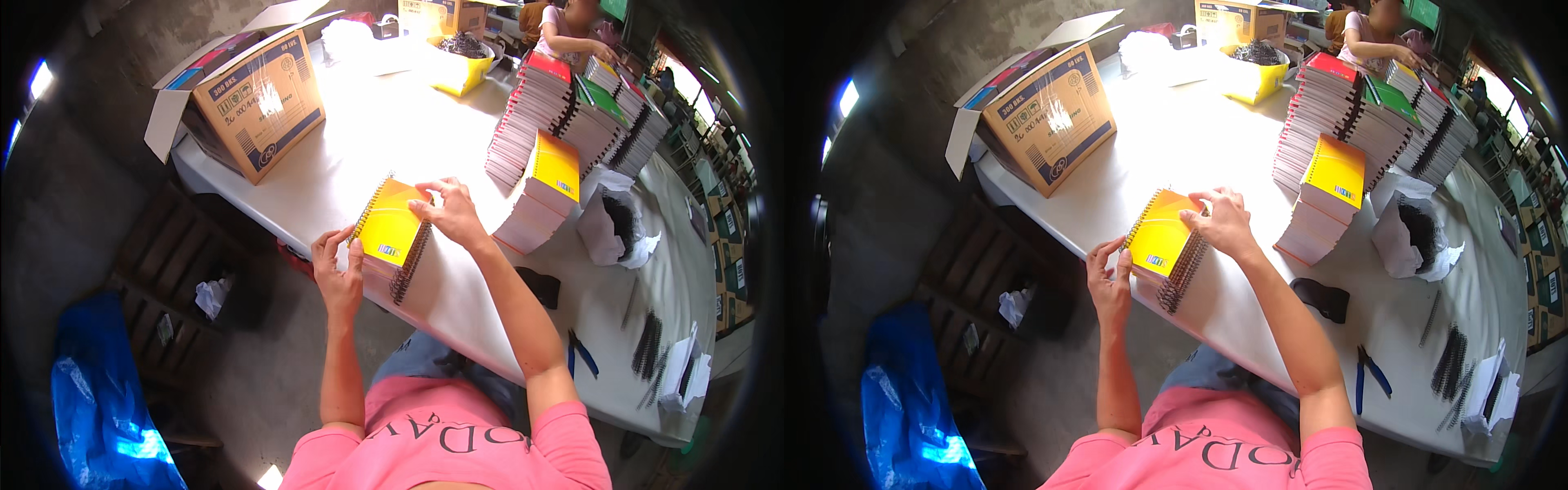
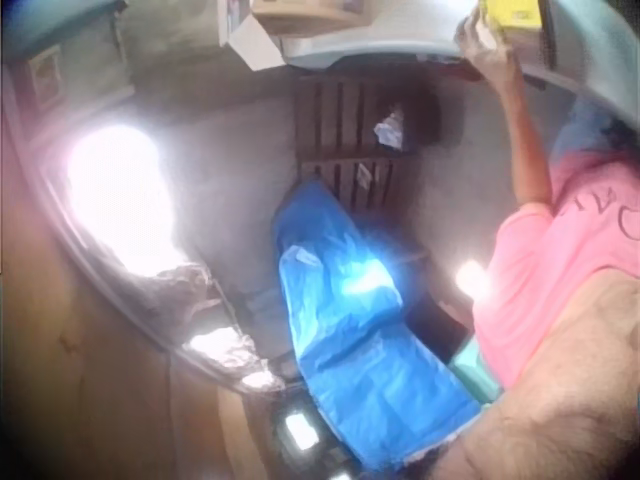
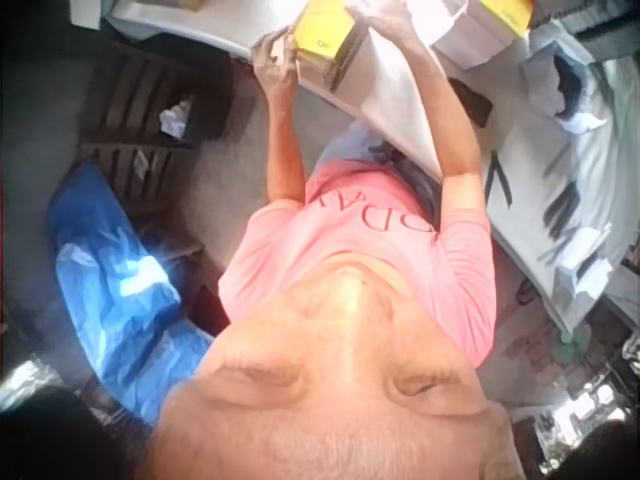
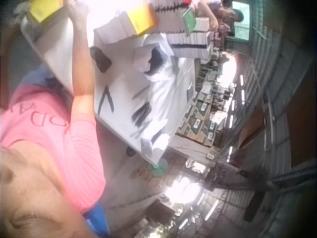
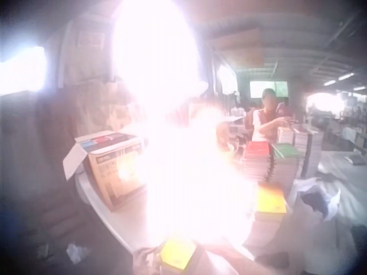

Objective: The person binds a notebook by hand, threading a spiral wire into the punched holes of the paper and covers, then trims the excess wire with a pair of pliers.

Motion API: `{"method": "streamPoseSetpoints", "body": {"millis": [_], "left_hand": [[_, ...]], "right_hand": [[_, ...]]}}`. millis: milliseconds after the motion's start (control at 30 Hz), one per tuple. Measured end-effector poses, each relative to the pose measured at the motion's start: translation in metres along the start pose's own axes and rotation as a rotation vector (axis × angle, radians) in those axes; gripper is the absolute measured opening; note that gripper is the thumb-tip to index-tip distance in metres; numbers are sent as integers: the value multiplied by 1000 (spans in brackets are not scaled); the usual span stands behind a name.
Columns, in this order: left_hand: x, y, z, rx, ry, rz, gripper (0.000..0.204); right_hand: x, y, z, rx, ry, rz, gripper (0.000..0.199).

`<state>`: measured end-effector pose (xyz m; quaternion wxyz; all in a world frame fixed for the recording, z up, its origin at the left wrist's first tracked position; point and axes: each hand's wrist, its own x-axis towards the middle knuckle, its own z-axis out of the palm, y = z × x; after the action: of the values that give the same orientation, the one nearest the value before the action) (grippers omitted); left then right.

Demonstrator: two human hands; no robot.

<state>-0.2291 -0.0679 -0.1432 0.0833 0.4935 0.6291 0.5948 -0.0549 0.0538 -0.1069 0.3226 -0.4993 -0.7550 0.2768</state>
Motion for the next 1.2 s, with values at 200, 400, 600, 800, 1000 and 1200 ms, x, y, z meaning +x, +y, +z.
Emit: {"method": "streamPoseSetpoints", "body": {"millis": [200, 400, 600, 800, 1000, 1200], "left_hand": [[-6, -16, 7, -392, -53, -232, 33], [-5, 5, -6, -332, 77, -141, 37], [-8, 63, -4, -88, 192, 264, 29], [-21, 119, 37, -469, -189, 199, 46], [-26, 133, 82, -1025, -661, -324, 32], [-39, 132, 73, 159, -1001, 655, 7]], "right_hand": [[-23, -12, -8, -42, 223, -106, 44], [-50, 12, -157, -505, 845, -85, 59], [-55, 47, -182, 304, 460, 224, 62], [-84, -1, -174, 524, 504, -66, 70], [-176, -5, -127, 350, 176, -196, 79], [-244, 233, -254, -621, 995, 519, 69]]}}
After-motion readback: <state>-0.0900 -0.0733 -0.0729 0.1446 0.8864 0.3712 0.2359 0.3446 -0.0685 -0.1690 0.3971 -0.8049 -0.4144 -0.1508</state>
